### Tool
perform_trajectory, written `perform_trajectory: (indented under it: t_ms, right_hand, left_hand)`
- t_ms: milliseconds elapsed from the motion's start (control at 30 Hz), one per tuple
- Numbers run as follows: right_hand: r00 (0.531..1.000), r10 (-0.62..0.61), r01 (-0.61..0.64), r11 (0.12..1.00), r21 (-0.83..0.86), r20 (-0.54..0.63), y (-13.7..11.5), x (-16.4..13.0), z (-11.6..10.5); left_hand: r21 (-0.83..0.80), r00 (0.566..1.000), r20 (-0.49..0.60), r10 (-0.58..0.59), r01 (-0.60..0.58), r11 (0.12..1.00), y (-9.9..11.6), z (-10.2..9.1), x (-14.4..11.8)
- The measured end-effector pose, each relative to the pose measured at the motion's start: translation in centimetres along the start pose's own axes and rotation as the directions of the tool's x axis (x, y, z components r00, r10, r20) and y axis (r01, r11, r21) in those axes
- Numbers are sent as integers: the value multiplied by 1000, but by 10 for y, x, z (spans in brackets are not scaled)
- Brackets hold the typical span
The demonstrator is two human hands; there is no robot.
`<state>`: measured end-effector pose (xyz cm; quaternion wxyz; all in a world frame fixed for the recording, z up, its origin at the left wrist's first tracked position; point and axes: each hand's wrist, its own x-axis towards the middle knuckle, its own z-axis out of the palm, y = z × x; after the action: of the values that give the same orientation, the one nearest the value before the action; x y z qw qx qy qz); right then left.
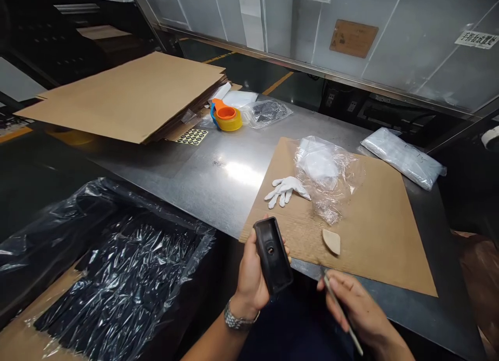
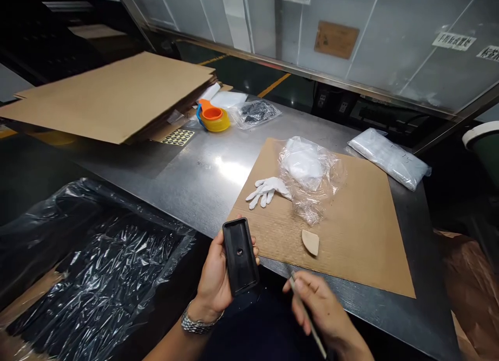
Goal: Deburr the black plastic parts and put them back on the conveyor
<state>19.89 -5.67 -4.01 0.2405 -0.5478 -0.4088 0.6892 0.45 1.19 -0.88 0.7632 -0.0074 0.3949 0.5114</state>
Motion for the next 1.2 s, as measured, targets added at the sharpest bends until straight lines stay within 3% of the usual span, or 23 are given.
perform_trajectory:
  t_ms: [33, 67, 133, 200, 300, 367, 433, 467, 533, 600, 767, 900, 1067, 1200]
  right_hand:
    - [983, -68, 37, 983, -177, -170, 1, 3, -13]
    - [932, -158, 28, 928, -371, -325, 3, 7, -27]
    - [790, -330, -92, 770, -632, -517, 8, 16, -52]
    - [683, -434, -181, 679, -712, -588, 15, 26, -70]
    - [612, -539, -183, 615, -767, -578, 18, 31, -74]
    - [616, -595, -119, 578, -807, -517, 10, 25, -60]
    - [659, -651, 56, 541, -839, -376, -5, 14, -34]
    - [682, -688, 218, 515, -829, -248, -15, 8, -19]
    - [682, -731, 472, 430, -770, 11, -34, -3, 11]
    - [682, -713, 569, 378, -730, 162, -49, -10, 34]
    - [722, -634, 583, 341, -738, 277, -59, -9, 49]
    - [753, -572, 577, 339, -743, 324, -58, -5, 44]
    - [755, -577, 574, 351, -740, 312, -61, -1, 40]
    - [747, -595, 579, 362, -731, 296, -62, 6, 30]
  left_hand:
    - [-13, 999, -9, -47, 47, 999, 0, 0, 1]
    - [-24, 995, -13, -94, 94, 995, 0, -1, 2]
    - [-37, 985, -10, -171, 170, 985, -1, -2, 1]
    - [-36, 972, 3, -235, 235, 971, -2, -2, 0]
    - [-15, 949, 29, -315, 315, 949, -4, -3, -2]
    - [-8, 934, 52, -352, 353, 936, -6, -2, -3]
    - [4, 915, 71, -398, 398, 917, -8, -2, -4]
    - [13, 900, 80, -429, 430, 903, -10, -2, -4]
    - [23, 866, 96, -491, 491, 871, -13, -1, -5]
    - [12, 843, 116, -525, 527, 850, -16, -1, -6]
    - [-44, 844, 189, -502, 518, 854, -24, 0, -10]
    - [-38, 856, 139, -498, 507, 861, -29, 0, -11]
    - [-15, 753, 220, -621, 639, 769, -31, 3, -14]
    - [49, 748, 210, -630, 636, 770, -32, 1, -16]
